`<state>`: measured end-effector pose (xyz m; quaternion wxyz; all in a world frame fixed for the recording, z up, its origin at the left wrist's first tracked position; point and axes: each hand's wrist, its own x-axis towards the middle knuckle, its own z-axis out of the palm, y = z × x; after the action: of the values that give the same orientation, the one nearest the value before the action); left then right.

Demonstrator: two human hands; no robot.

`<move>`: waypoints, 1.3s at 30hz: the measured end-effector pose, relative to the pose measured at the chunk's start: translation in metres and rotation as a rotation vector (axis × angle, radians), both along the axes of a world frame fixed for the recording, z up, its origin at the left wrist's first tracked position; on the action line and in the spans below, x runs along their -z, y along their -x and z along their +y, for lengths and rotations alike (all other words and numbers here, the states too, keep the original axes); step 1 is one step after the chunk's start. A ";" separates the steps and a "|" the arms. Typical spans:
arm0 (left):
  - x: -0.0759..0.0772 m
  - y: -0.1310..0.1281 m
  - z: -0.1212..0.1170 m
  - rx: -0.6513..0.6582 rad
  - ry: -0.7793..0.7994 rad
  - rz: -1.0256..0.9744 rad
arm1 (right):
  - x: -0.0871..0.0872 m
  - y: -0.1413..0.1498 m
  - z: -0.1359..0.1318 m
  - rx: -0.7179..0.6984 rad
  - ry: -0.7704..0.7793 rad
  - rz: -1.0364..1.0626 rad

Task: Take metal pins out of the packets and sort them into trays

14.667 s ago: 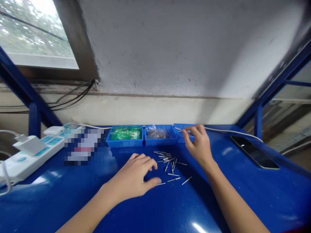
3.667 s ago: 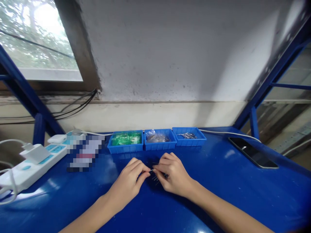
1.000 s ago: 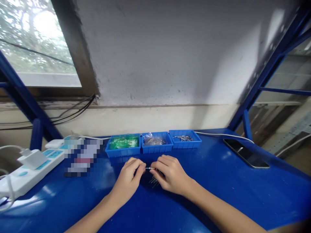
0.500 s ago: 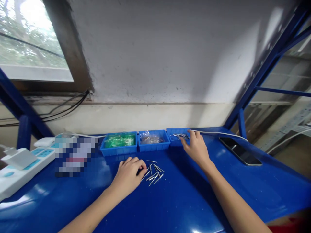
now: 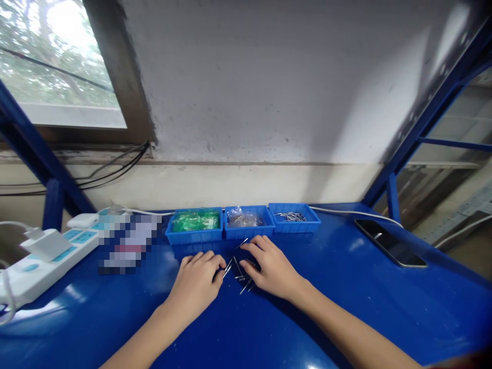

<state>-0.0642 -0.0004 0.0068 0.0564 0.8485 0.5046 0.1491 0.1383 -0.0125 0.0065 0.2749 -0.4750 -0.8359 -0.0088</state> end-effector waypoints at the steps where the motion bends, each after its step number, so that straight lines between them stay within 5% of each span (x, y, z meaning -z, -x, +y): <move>1: 0.000 0.001 0.001 -0.001 -0.001 0.005 | 0.000 -0.001 0.001 0.002 0.000 0.003; 10: -0.001 0.002 0.002 0.014 -0.035 0.030 | 0.000 -0.001 0.001 -0.055 0.004 0.002; 18: -0.006 -0.004 -0.001 0.144 0.001 -0.328 | -0.003 0.001 -0.003 -0.194 -0.098 0.038; 35: -0.011 -0.009 -0.010 0.214 -0.017 -0.432 | 0.004 0.006 0.001 0.048 -0.158 0.162; 39: -0.013 -0.008 -0.011 0.204 -0.032 -0.429 | -0.003 0.004 -0.003 -0.053 -0.110 0.184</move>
<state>-0.0559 -0.0109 0.0197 0.1638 0.8448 0.3904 0.3274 0.1347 -0.0153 0.0092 0.3765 -0.4357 -0.8175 -0.0038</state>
